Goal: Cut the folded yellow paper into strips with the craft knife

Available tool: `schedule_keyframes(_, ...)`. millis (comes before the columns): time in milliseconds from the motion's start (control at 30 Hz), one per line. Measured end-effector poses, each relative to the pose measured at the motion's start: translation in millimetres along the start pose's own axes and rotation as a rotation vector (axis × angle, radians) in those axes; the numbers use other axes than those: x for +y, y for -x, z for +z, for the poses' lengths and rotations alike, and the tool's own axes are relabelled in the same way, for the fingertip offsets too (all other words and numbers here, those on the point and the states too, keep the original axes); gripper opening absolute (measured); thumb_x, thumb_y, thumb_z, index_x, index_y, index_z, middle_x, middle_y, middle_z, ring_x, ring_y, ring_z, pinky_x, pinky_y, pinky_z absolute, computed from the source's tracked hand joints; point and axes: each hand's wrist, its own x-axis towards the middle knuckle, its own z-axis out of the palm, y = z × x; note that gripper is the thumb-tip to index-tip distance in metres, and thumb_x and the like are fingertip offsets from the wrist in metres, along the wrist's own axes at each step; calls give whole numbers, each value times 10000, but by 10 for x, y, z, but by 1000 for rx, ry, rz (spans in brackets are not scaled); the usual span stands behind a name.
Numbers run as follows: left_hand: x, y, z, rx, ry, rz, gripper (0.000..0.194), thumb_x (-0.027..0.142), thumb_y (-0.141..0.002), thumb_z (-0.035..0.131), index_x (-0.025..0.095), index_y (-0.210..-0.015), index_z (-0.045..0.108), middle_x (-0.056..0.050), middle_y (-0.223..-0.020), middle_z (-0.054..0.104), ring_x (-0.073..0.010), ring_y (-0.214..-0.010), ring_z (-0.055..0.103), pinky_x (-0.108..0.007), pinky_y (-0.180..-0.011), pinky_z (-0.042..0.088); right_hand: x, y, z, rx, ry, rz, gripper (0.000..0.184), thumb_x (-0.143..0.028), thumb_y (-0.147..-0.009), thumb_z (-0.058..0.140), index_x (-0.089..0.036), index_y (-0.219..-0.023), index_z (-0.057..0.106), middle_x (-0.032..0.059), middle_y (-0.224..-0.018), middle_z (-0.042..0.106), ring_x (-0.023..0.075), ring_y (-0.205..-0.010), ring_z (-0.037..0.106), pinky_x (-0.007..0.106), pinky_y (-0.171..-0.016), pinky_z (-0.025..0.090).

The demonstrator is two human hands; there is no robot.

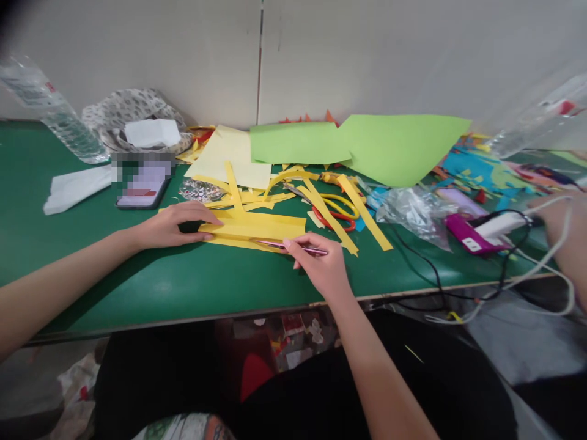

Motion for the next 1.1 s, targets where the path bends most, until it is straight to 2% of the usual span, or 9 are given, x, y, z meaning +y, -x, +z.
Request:
schedule_keyframes(233, -16, 6, 11, -4, 3, -11, 296, 393, -888, 593, 217, -1121, 645, -55, -1077, 698, -193, -1035, 620, -347, -958, 465, 36, 12, -175, 72, 16, 31, 207, -368, -711, 747, -184, -630, 699, -25, -443, 557, 102, -444, 480, 233, -470, 369)
schedule_keyframes(633, -12, 6, 14, 10, 4, 1, 292, 377, -882, 607, 202, -1112, 648, -60, -1062, 701, -191, -1025, 624, -340, -953, 466, 182, 16, -503, 80, 6, 36, 201, -382, -688, 778, -199, -639, 711, -5, -515, 617, 111, -465, 502, 251, -494, 387)
schedule_keyframes(800, -14, 3, 14, 8, 7, 6, 286, 374, -883, 605, 207, -1111, 648, -57, -1065, 701, -190, -1018, 626, -342, -947, 467, 229, 26, -647, 124, 8, 44, 197, -392, -672, 791, -211, -641, 720, -20, -473, 581, 115, -472, 510, 245, -482, 380)
schedule_keyframes(1100, -14, 4, 7, 3, 11, -4, 294, 371, -877, 614, 201, -1115, 647, -63, -1066, 698, -192, -1020, 623, -339, -944, 469, 391, 110, -902, 230, -13, 37, 166, -342, -665, 805, -214, -613, 712, -21, -466, 562, 143, -534, 591, 264, -563, 447)
